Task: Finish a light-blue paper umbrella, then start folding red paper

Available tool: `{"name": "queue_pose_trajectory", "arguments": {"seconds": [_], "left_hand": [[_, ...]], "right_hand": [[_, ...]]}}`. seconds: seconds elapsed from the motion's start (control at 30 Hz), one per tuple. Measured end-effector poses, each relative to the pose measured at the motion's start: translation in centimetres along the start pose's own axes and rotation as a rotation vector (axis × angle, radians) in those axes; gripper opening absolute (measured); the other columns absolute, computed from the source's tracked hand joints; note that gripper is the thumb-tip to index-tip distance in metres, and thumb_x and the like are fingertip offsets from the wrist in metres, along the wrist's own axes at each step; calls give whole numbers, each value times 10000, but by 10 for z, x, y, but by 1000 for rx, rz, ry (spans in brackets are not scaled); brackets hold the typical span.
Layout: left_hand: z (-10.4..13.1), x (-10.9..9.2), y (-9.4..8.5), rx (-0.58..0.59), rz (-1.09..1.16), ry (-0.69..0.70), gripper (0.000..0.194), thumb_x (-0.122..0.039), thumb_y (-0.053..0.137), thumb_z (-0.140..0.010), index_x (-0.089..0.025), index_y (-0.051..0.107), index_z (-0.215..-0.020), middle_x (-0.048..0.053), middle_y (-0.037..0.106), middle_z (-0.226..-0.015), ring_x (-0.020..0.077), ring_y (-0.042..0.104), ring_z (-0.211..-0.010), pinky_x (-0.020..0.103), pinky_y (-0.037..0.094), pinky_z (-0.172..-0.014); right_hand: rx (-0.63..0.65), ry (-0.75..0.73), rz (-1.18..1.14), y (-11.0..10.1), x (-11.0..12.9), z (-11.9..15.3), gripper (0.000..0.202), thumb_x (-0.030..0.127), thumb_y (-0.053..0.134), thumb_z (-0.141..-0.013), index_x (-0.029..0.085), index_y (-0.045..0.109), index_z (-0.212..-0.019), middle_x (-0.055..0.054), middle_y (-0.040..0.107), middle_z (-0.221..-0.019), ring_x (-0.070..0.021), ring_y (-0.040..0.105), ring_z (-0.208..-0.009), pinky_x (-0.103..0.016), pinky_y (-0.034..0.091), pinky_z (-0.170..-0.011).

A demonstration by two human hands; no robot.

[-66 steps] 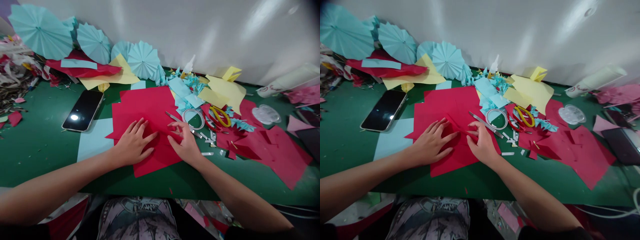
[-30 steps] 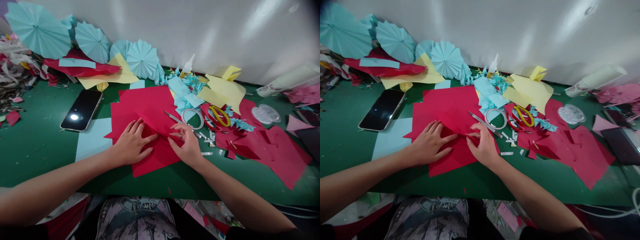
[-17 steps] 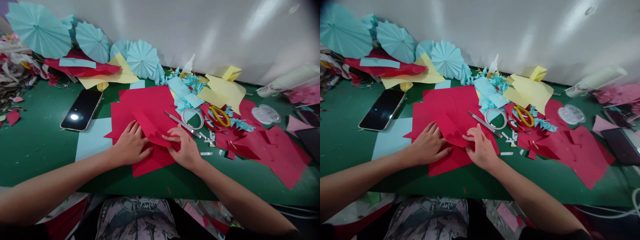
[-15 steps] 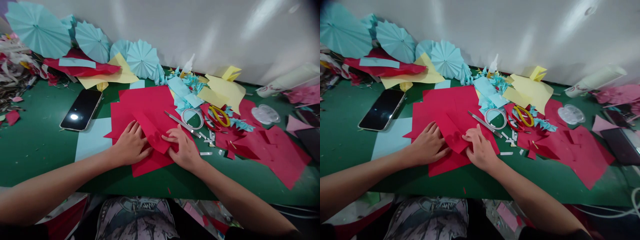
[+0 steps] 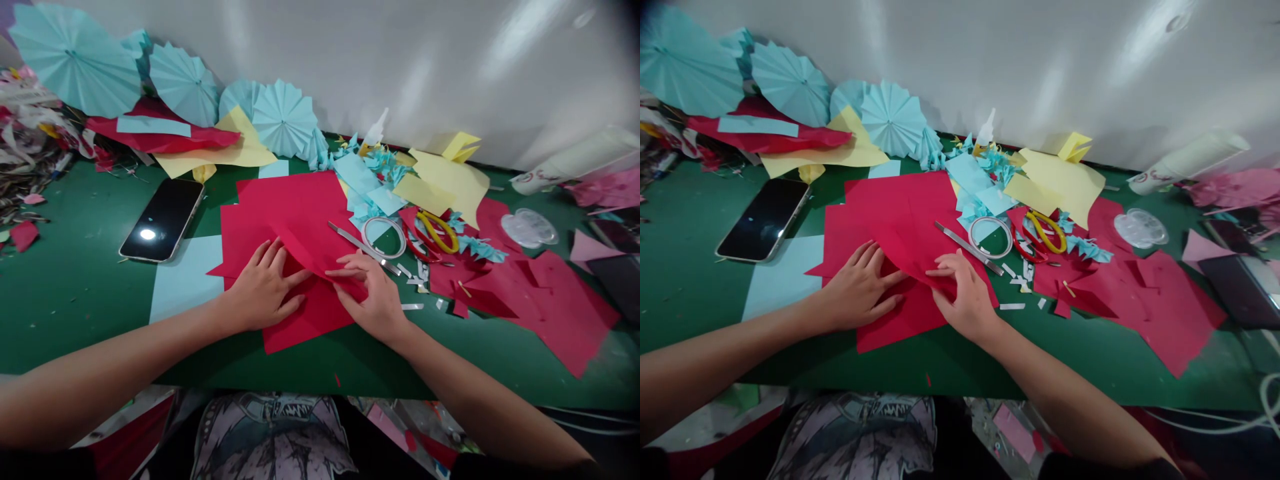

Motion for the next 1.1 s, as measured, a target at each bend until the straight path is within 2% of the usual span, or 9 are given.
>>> {"name": "queue_pose_trajectory", "arguments": {"seconds": [0.13, 0.27, 0.37, 0.53, 0.67, 0.8, 0.87, 1.1], "left_hand": [[1, -2, -2, 1, 44, 39, 431, -423, 409, -853, -403, 409, -1283, 78, 339, -1357, 379, 182, -1305, 569, 194, -1008], [3, -4, -2, -9, 71, 50, 445, -459, 423, -842, -446, 379, -1284, 64, 231, -1426, 411, 102, -1318, 599, 169, -996], [3, -6, -2, -7, 68, 45, 458, -486, 419, -835, -441, 376, -1288, 75, 242, -1415, 425, 102, -1313, 605, 166, -992], [2, -8, -2, -4, 47, 33, 490, -505, 427, -818, -428, 368, -1299, 84, 348, -1329, 430, 162, -1290, 615, 175, -986], [1, -7, -1, 4, 38, 28, 475, -504, 402, -825, -404, 403, -1289, 98, 413, -1243, 395, 281, -1239, 615, 172, -992], [1, -7, -1, 6, 37, 26, 458, -526, 387, -820, -364, 488, -1237, 108, 410, -1245, 390, 309, -1218, 614, 169, -998], [2, -7, 0, 9, 37, 26, 453, -530, 385, -818, -355, 508, -1218, 108, 401, -1255, 395, 296, -1224, 618, 165, -999], [2, -6, 1, -1, 45, 26, 435, -524, 380, -823, -308, 555, -1157, 117, 400, -1259, 395, 284, -1235, 620, 157, -1005]], "right_hand": [[-48, 170, -59, -2, -2, -1, 260, 127, 543, -748, 216, 427, -964, -85, 570, -1009, -182, 621, -891, -349, 547, -766], [-54, 245, -69, -4, -4, -1, 267, 153, 569, -736, 213, 439, -962, -76, 564, -989, -189, 588, -951, -321, 553, -740], [-55, 251, -84, -3, -4, -1, 266, 156, 571, -736, 215, 437, -958, -73, 561, -991, -188, 589, -953, -327, 555, -748], [-56, 236, -61, -3, -1, 0, 251, 161, 570, -733, 220, 435, -937, -63, 567, -971, -181, 609, -907, -316, 567, -723], [-63, 143, 0, -2, 1, 1, 261, 126, 559, -732, 223, 438, -942, -59, 579, -943, -181, 633, -836, -334, 577, -708], [-46, -62, 145, -1, 3, 2, 304, 88, 531, -741, 228, 420, -986, -49, 588, -901, -200, 637, -834, -500, 479, -912], [-19, -131, 209, 0, 2, 4, 316, 75, 509, -745, 225, 411, -1005, -48, 589, -890, -207, 628, -861, -538, 417, -972], [147, -284, 403, 2, 4, 11, 299, 84, 452, -780, 203, 460, -1054, -79, 585, -942, -222, 606, -932, -513, 413, -1001]]}}
Point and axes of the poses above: each hand's wrist, its own z-axis away from the middle knuckle, its own y-axis out of the palm, x = y × z, the point moved 1 cm from there along -z, towards the middle knuckle
